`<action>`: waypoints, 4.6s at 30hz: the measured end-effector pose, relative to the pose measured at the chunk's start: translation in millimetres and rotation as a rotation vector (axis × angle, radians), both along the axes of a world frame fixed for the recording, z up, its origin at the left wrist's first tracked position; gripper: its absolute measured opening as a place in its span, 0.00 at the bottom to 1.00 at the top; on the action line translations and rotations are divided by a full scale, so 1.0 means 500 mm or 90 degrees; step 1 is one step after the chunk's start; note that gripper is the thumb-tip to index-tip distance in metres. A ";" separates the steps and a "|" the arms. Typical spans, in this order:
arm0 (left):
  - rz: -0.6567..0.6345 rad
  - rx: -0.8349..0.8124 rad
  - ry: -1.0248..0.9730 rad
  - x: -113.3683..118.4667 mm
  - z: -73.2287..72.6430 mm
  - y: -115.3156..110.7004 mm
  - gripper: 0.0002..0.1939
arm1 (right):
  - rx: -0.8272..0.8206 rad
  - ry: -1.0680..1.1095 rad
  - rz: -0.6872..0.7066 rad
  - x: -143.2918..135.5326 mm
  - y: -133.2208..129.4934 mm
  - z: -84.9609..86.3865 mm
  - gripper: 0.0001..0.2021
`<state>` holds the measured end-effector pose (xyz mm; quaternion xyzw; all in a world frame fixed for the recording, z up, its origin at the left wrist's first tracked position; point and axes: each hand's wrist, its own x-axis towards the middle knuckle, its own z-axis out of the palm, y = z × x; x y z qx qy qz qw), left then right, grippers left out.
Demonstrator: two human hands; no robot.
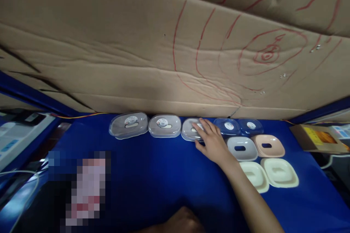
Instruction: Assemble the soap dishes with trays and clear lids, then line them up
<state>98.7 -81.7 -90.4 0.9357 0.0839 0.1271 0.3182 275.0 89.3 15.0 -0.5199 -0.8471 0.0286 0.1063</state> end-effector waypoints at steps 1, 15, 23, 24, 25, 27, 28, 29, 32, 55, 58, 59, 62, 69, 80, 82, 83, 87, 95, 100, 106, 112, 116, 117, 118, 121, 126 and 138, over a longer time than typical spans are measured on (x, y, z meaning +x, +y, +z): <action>0.014 0.010 0.002 -0.004 0.010 -0.002 0.24 | -0.001 -0.002 0.002 -0.005 0.006 0.004 0.30; 0.123 0.040 -0.070 -0.033 0.091 -0.004 0.19 | 0.112 0.082 -0.198 0.200 -0.356 -0.025 0.11; 0.263 -0.057 -0.155 -0.036 0.121 0.013 0.09 | -0.028 0.181 -0.060 0.123 -0.401 -0.061 0.25; 0.298 -0.067 -0.152 -0.035 0.127 0.019 0.06 | -0.046 0.200 -0.019 0.127 -0.383 -0.053 0.26; 0.328 -0.064 -0.137 -0.036 0.132 0.026 0.08 | -0.053 0.215 0.009 0.139 -0.358 -0.045 0.26; 0.350 -0.021 -0.066 -0.038 0.139 0.042 0.18 | -0.007 0.226 -0.022 0.180 -0.295 -0.027 0.24; 0.338 0.011 -0.023 -0.040 0.141 0.049 0.20 | 0.007 0.204 -0.076 0.205 -0.258 -0.020 0.23; 0.320 0.043 0.014 -0.043 0.142 0.057 0.21 | 0.016 0.167 -0.129 0.230 -0.221 -0.014 0.23; 0.299 0.126 0.080 -0.054 0.147 0.075 0.18 | -0.004 0.126 -0.182 0.280 -0.131 -0.009 0.27; 0.445 0.108 0.074 -0.143 0.118 0.159 0.50 | -0.079 0.285 0.089 0.175 -0.182 -0.012 0.39; 0.427 0.106 0.066 -0.145 0.107 0.166 0.62 | -0.118 0.238 0.134 0.136 -0.201 -0.012 0.41; 0.421 0.105 0.068 -0.145 0.105 0.167 0.66 | -0.130 0.231 0.147 0.124 -0.206 -0.014 0.42; 0.419 0.106 0.082 -0.143 0.105 0.166 0.74 | -0.156 0.236 0.184 0.097 -0.213 -0.020 0.42; 0.411 0.099 0.083 -0.140 0.118 0.161 0.58 | -0.147 0.219 0.178 0.109 -0.207 -0.026 0.44; 0.355 0.101 0.098 -0.149 0.119 0.165 0.59 | -0.176 0.150 0.174 0.093 -0.216 -0.032 0.43; 0.349 0.111 0.101 -0.149 0.120 0.166 0.57 | -0.180 0.149 0.188 0.092 -0.214 -0.034 0.44; 0.350 0.115 0.102 -0.148 0.121 0.166 0.54 | -0.184 0.153 0.197 0.095 -0.211 -0.034 0.45; 0.361 0.123 0.101 -0.145 0.125 0.165 0.50 | -0.120 0.203 0.157 0.132 -0.188 -0.034 0.41; 0.358 0.123 0.097 -0.146 0.126 0.167 0.50 | 0.026 0.068 -0.208 0.226 -0.114 -0.090 0.39; 0.368 0.116 0.097 -0.147 0.119 0.168 0.58 | 0.049 0.075 -0.223 0.230 -0.117 -0.088 0.35; 0.370 0.098 0.099 -0.148 0.120 0.170 0.61 | 0.065 0.098 -0.259 0.209 -0.133 -0.089 0.41; 0.378 0.055 0.104 -0.147 0.125 0.173 0.65 | 0.054 0.216 -0.239 0.201 -0.131 -0.068 0.39; 0.393 0.029 0.098 -0.144 0.119 0.173 0.71 | 0.041 0.215 -0.011 0.155 -0.177 -0.020 0.38; 0.399 0.027 0.095 -0.143 0.117 0.173 0.72 | 0.034 0.196 0.053 0.137 -0.193 -0.011 0.39; 0.404 0.026 0.093 -0.141 0.116 0.173 0.72 | 0.030 0.179 0.108 0.118 -0.209 -0.005 0.40; 0.404 0.020 0.080 -0.139 0.112 0.172 0.72 | 0.040 0.148 0.205 0.068 -0.243 -0.005 0.44; 0.403 0.009 0.067 -0.137 0.111 0.171 0.70 | 0.062 0.120 0.221 0.043 -0.246 -0.033 0.46; 0.384 0.016 0.069 -0.148 0.105 0.174 0.62 | 0.009 0.082 0.188 0.049 -0.237 -0.038 0.43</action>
